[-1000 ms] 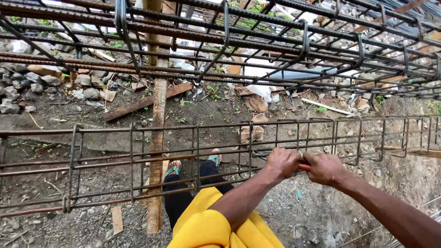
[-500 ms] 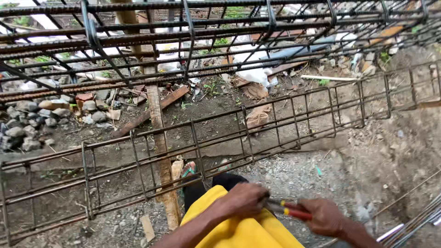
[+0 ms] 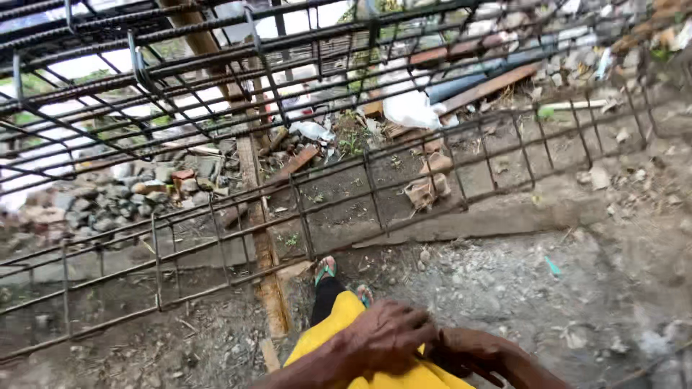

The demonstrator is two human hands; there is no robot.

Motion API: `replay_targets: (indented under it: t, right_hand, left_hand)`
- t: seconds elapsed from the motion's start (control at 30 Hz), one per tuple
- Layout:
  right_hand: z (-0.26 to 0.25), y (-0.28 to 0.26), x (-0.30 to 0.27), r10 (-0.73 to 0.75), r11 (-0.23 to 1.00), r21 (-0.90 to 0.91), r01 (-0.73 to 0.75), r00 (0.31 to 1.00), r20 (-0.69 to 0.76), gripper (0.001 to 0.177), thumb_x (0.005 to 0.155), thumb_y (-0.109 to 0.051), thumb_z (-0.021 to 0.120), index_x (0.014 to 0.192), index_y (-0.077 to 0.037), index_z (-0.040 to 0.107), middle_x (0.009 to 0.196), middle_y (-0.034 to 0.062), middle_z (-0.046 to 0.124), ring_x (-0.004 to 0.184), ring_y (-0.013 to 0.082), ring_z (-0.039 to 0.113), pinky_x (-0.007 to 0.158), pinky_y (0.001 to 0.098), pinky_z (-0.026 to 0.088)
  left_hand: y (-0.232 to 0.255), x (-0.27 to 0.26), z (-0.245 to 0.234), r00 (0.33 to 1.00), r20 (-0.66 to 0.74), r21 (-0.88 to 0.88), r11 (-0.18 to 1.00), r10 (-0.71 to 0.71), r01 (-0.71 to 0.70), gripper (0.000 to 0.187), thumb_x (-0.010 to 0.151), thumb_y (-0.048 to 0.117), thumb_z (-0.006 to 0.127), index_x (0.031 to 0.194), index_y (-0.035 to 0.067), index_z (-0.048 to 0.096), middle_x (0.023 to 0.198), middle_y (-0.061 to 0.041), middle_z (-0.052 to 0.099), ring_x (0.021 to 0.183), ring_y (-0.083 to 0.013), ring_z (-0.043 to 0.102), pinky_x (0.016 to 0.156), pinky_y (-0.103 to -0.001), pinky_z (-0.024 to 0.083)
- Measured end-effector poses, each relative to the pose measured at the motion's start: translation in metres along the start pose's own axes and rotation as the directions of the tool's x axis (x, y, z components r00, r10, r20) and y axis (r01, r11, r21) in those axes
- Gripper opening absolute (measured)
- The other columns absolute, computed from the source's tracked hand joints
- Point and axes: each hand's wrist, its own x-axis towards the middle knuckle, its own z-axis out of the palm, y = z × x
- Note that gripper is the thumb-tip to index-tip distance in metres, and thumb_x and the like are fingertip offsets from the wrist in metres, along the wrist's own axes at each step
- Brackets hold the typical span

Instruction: The person uses pliers to twist wire ties around the intersections of a rebar grid. They repeatedly grab wire, wrap it around the steel bars, and twist it tight to secure the structure.

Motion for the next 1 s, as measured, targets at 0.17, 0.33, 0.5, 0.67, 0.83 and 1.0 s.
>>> replay_targets:
  t: [0.17,0.33,0.5,0.67,0.83,1.0]
  right_hand:
    - [0.015,-0.059,0.025,-0.364,0.901,-0.218,0.376,0.927,0.094,0.008,0.087,-0.020,0.056,0.095,-0.017,0.054,0.093,-0.0056,0.047,0.088,0.0065,0.041,0.075,0.0257,0.038]
    - [0.056,-0.102,-0.064,-0.309,0.939,-0.111,0.326,0.940,0.141,0.026,0.092,-0.038,0.058,0.099,-0.013,0.057,0.091,-0.0030,0.051,0.086,0.0086,0.043,0.077,0.0263,0.039]
    - [0.073,-0.145,-0.084,-0.369,0.930,-0.048,0.365,0.919,-0.138,0.039,0.091,-0.037,0.056,0.102,-0.002,0.068,0.091,0.0130,0.072,0.081,0.0246,0.067,0.080,0.0368,0.059]
    - [0.036,-0.148,-0.088,-0.514,0.799,-0.021,0.601,0.665,-0.542,0.020,0.095,-0.016,0.058,0.101,-0.001,0.068,0.091,0.0177,0.075,0.089,0.0322,0.073,0.090,0.0522,0.061]
    - [0.046,-0.193,-0.122,-0.639,0.218,-0.019,0.976,0.128,-0.758,0.031,0.104,-0.034,0.053,0.083,-0.012,0.048,0.063,0.0036,0.043,0.052,0.0195,0.048,0.065,0.0421,0.051]
    - [0.035,-0.212,-0.163,-0.541,0.316,0.434,0.844,0.536,-0.648,0.045,0.106,-0.022,0.032,0.144,-0.003,0.046,0.124,0.0358,0.058,0.112,0.0532,0.057,0.105,0.0641,0.043]
  left_hand:
    - [0.018,0.007,-0.004,0.991,0.085,0.079,0.990,0.107,-0.113,0.018,0.095,0.006,0.059,0.112,0.005,0.054,0.094,-0.012,0.056,0.074,-0.0320,0.055,0.058,-0.044,0.040]
    - [0.043,0.027,-0.009,0.973,0.020,0.181,0.956,0.231,-0.231,0.016,0.094,0.002,0.066,0.109,0.003,0.060,0.094,-0.011,0.063,0.087,-0.0291,0.057,0.081,-0.041,0.042]
    - [0.060,0.021,0.005,0.981,0.053,0.139,0.972,0.186,-0.192,0.010,0.096,-0.001,0.059,0.105,0.001,0.063,0.100,-0.015,0.068,0.106,-0.0368,0.063,0.101,-0.050,0.047]
    - [0.027,-0.009,0.037,0.954,0.184,0.216,0.957,-0.235,0.194,0.027,0.080,-0.002,0.050,0.102,0.004,0.064,0.063,-0.003,0.051,0.051,-0.0213,0.048,0.047,-0.035,0.039]
    - [0.049,0.001,0.019,0.978,0.062,0.114,0.975,-0.199,0.192,0.034,0.081,-0.019,0.040,0.093,0.003,0.064,0.051,0.002,0.044,0.038,-0.0112,0.041,0.028,-0.028,0.035]
    - [0.056,-0.003,0.039,0.894,0.354,0.258,0.948,-0.274,0.189,0.014,0.077,-0.007,0.052,0.083,0.005,0.048,0.049,-0.002,0.040,0.039,-0.0202,0.029,0.043,-0.042,0.031]
